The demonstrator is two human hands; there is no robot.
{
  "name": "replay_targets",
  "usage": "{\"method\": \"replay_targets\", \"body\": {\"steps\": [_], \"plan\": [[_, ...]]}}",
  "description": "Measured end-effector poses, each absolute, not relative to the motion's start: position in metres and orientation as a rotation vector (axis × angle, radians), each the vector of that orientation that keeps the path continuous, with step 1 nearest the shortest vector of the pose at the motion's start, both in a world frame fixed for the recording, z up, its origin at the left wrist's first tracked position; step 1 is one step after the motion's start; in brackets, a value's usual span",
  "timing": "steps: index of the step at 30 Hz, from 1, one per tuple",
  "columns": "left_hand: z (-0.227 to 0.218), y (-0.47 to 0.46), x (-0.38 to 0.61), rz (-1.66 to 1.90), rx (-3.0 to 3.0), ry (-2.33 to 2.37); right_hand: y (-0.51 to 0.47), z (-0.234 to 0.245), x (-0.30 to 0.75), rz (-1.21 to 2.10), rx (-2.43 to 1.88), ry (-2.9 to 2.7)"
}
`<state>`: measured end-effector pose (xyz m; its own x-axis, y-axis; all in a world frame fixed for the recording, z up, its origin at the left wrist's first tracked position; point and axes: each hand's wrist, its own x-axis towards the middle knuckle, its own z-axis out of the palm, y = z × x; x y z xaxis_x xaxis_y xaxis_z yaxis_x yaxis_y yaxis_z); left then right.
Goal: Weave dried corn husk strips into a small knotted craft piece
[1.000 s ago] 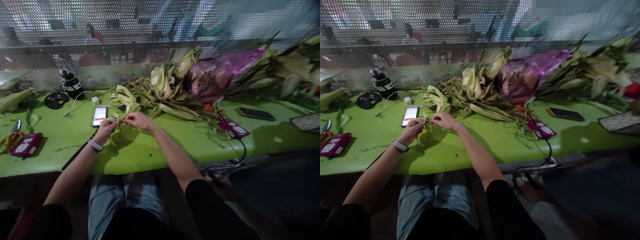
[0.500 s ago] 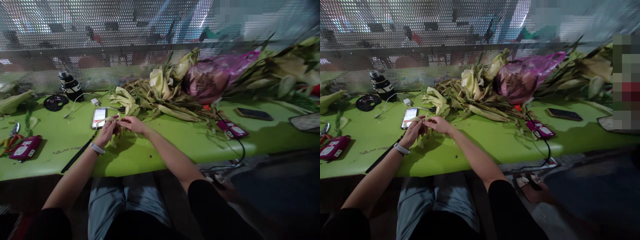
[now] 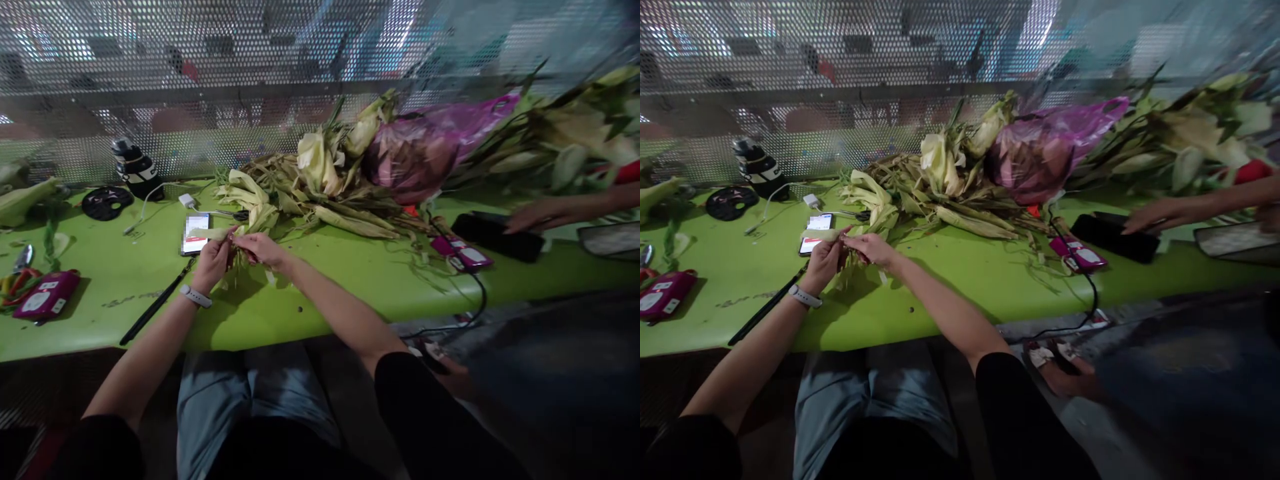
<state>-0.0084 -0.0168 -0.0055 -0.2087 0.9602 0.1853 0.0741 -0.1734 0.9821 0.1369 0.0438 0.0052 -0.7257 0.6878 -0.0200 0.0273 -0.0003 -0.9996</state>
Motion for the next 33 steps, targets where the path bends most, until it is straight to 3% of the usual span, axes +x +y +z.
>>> {"method": "replay_targets", "body": {"steps": [12,18,33], "plan": [[0.008,-0.024,-0.009,1.438,1.113,1.13,0.042,-0.001,0.138,1.789,-0.663,-1.712],[0.009,-0.024,-0.017,1.296,1.093,1.093,0.044,0.002,0.147,1.987,-0.557,-1.758],[0.017,-0.028,-0.02,1.393,0.939,0.903,0.046,0.002,0.152,1.856,-0.443,-2.026]]}}
